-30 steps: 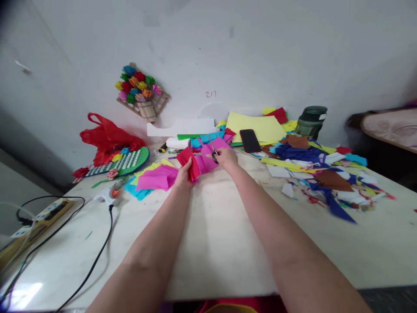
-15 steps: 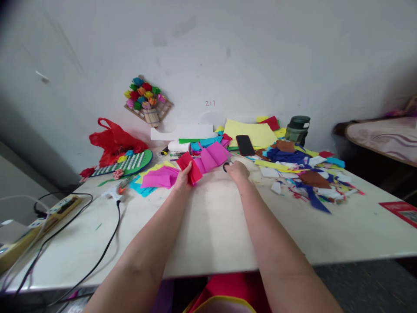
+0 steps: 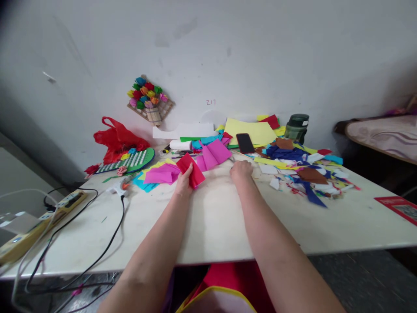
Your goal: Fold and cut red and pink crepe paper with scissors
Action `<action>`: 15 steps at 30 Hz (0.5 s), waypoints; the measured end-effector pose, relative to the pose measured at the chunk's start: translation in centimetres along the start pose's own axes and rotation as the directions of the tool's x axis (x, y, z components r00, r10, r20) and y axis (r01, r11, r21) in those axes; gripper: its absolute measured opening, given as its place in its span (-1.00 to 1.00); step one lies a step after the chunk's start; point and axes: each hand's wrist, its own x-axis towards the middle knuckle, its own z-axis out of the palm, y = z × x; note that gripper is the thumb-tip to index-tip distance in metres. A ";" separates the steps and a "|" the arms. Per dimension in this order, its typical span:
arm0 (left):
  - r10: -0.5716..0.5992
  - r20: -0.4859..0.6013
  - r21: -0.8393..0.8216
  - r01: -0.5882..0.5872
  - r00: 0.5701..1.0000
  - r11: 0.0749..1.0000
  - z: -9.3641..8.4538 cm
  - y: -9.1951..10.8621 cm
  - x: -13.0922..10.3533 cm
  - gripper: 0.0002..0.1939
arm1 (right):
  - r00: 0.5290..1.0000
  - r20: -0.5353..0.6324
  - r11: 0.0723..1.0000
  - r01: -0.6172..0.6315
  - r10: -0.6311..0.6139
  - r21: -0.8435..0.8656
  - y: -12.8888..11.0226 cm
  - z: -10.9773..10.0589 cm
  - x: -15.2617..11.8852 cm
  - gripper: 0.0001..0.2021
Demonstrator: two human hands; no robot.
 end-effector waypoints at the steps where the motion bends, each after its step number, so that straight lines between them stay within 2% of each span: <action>1: 0.007 0.004 0.006 -0.007 1.000 1.000 -0.1 0.0 0.0 -0.70 | 1.000 -0.008 1.000 0.000 0.000 -0.002 0.0 0.0 0.0 -0.67; 7: -0.011 0.033 0.055 0.009 0.999 0.998 0.2 -0.1 -0.3 -0.68 | 0.999 0.041 1.000 -0.011 0.011 0.012 0.5 0.1 0.3 -0.59; 15: -0.005 0.012 0.118 0.004 1.000 0.993 0.1 -0.1 -0.2 -0.66 | 0.996 0.084 0.999 -0.004 0.001 0.034 0.9 0.0 0.4 -0.56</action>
